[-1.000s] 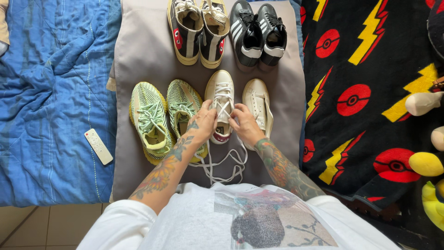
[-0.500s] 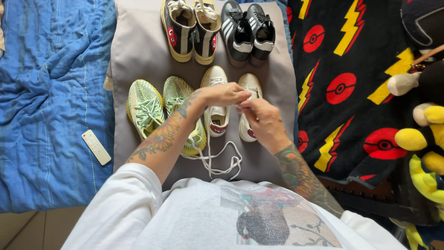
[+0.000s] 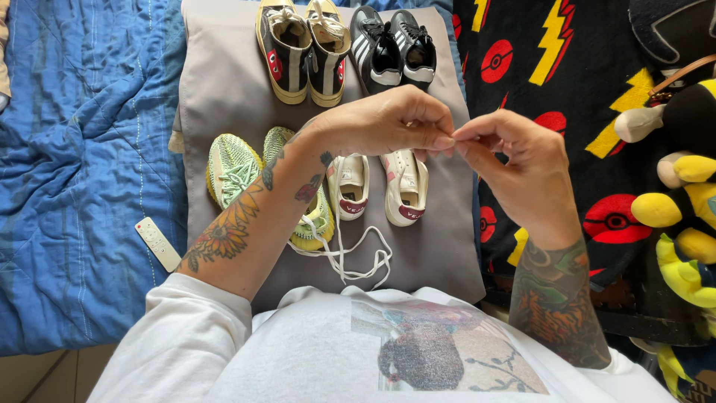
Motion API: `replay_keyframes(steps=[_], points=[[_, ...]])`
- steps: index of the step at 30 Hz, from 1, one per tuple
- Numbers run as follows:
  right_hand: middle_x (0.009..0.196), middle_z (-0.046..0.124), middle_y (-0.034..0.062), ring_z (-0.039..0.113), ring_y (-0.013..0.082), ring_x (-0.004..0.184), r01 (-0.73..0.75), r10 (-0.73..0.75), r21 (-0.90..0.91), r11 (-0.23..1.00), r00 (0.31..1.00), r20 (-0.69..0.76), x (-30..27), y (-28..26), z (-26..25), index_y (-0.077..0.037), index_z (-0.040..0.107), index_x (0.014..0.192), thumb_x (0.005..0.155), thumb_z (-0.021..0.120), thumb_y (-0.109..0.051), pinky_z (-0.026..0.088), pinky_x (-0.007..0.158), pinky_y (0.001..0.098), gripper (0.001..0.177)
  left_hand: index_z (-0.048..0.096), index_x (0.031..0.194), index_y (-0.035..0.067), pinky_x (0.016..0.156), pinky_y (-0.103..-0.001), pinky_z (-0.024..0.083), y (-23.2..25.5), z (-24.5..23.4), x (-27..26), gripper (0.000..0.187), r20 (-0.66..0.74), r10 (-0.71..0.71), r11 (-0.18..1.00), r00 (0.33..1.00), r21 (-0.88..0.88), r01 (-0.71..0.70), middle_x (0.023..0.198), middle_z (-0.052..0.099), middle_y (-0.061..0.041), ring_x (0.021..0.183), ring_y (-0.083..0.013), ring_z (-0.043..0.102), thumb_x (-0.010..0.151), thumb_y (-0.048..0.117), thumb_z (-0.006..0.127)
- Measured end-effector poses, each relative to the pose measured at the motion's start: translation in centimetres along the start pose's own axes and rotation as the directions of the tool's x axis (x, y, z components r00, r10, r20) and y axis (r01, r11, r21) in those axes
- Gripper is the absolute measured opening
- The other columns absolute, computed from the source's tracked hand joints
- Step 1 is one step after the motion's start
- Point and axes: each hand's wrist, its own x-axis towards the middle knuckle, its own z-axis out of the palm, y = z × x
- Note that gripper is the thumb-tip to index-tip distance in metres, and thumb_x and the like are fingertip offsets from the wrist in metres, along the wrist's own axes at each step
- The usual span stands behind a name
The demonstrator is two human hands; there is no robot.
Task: The person threads white shoelaces through the eyelets of a white sneaker and ties them into a bow. They repeat the process on the second shoe, adjusting the laces and knots.
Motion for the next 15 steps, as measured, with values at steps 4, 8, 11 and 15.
replay_keyframes(steps=[4,8,11,15], points=[[0.098,0.075,0.0032,0.071,0.0057,0.092,-0.045,0.027,0.213,0.976,0.996,0.087,1.1,2.3,0.7,0.001,0.069,0.109,0.099,0.069,0.003,0.055,0.078,0.0195,0.011,0.073,0.104,0.007,0.066,-0.026,0.057,-0.1,0.1,-1.4,0.024,-0.129,-0.130,0.979,0.983,0.141,0.148,0.088,0.074,-0.001,0.074,-0.0064,0.068,0.097,0.029,0.066],[0.094,0.072,0.0040,0.068,0.0068,0.086,-0.271,0.121,0.402,0.875,0.925,0.360,2.0,8.2,2.6,0.000,0.072,0.108,0.098,0.069,-0.005,0.055,0.073,0.0215,0.012,0.069,0.103,0.008,0.059,-0.027,0.055,-4.2,3.4,-3.5,0.024,-0.124,-0.198,0.980,0.972,0.005,0.201,0.083,0.070,-0.001,0.067,-0.0062,0.068,0.099,0.030,0.062],[0.093,0.073,0.0040,0.068,0.0085,0.081,-0.487,0.275,0.455,0.746,0.846,0.456,2.5,14.0,6.4,-0.001,0.072,0.110,0.102,0.064,-0.015,0.056,0.072,0.0233,0.018,0.072,0.102,0.008,0.068,-0.029,0.058,-8.1,8.4,-4.5,0.025,-0.050,-0.229,0.972,0.972,-0.065,0.226,0.088,0.073,-0.001,0.073,-0.0099,0.069,0.100,0.031,0.063],[0.092,0.075,0.0040,0.070,0.0116,0.083,-0.478,0.347,0.175,0.861,0.802,0.485,2.6,20.7,13.8,-0.004,0.074,0.106,0.096,0.069,-0.016,0.057,0.074,0.0261,0.017,0.073,0.110,0.009,0.081,-0.036,0.057,-12.4,14.0,-4.3,0.028,-0.013,-0.170,0.985,0.985,0.002,0.170,0.097,0.076,-0.006,0.091,-0.0200,0.072,0.098,0.032,0.065]])
